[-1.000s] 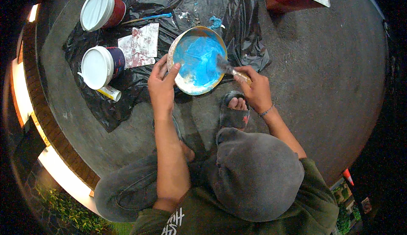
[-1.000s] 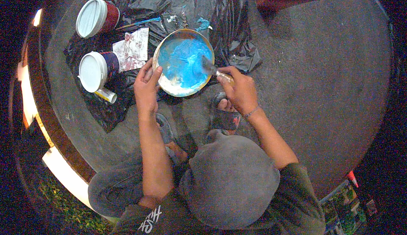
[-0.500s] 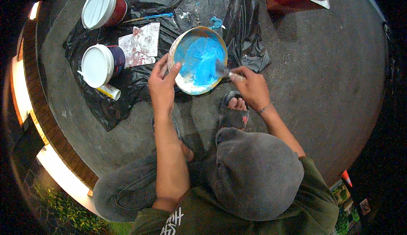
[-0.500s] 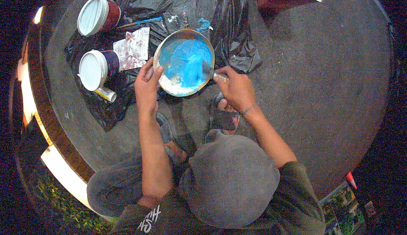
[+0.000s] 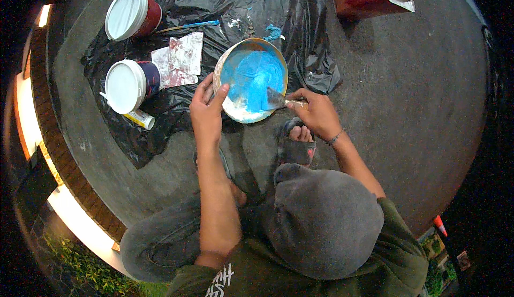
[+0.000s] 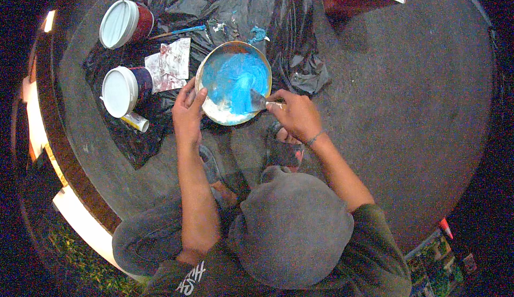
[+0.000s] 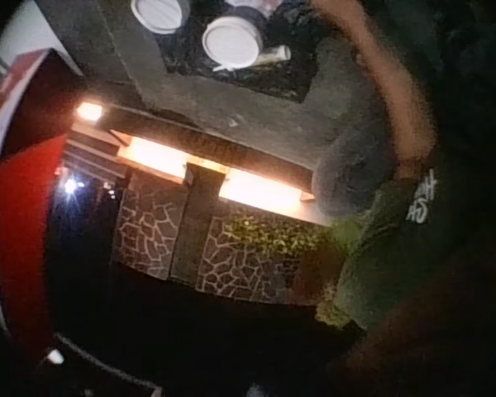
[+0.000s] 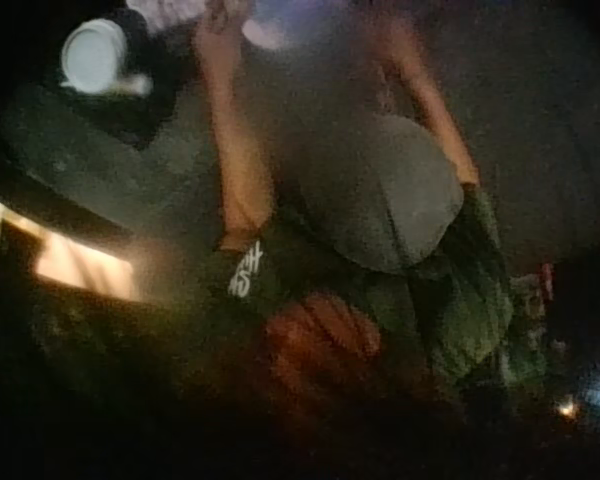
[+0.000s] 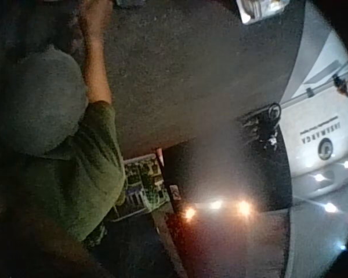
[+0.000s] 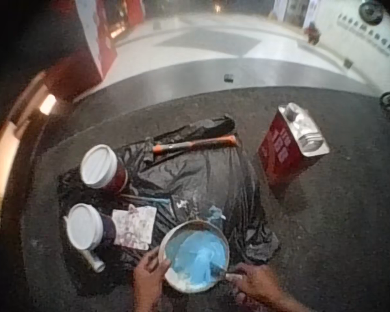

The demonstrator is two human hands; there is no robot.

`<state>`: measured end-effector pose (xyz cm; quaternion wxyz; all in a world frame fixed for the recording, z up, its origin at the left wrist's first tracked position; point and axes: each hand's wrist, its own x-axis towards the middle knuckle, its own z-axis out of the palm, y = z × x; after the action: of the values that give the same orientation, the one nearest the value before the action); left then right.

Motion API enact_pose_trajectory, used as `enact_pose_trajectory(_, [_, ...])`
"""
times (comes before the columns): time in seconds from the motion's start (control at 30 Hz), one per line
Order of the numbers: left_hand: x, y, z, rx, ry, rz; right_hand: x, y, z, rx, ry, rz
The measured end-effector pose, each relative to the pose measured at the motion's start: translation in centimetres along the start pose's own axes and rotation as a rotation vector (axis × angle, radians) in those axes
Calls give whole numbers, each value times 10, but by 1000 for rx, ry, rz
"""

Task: The person sits on the ground and mixes blue and white paint in a small container using a brush. The person holds the container with the left hand and stirs the paint with the right hand.

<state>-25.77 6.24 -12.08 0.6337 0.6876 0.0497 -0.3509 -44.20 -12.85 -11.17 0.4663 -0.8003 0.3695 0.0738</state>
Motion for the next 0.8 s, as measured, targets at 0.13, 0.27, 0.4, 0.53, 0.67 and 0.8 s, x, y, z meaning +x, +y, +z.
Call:
enact_pose_trajectory(0.13, [3,-3,-2,12,-10,14,-1,0,3,28,41,-6])
enact_pose_trajectory(0.27, [3,-4,-4,-2,-15,20,-3,-9,-2,28,-65,-27])
enact_pose_trajectory(0.4, [0,-2,0,-29,-8,0,-5,-12,-1,17,50,-31])
enact_pose_trajectory(0.53, [3,-5,-3,-5,-11,21,-5,-10,2,36,86,-85])
enact_pose_trajectory(0.67, [2,-1,-1,3,1,12,-8,-14,-3,26,-32,-28])
enact_pose_trajectory(0.8, [2,-3,-1,-3,-23,34,-10,-12,1,24,81,-79])
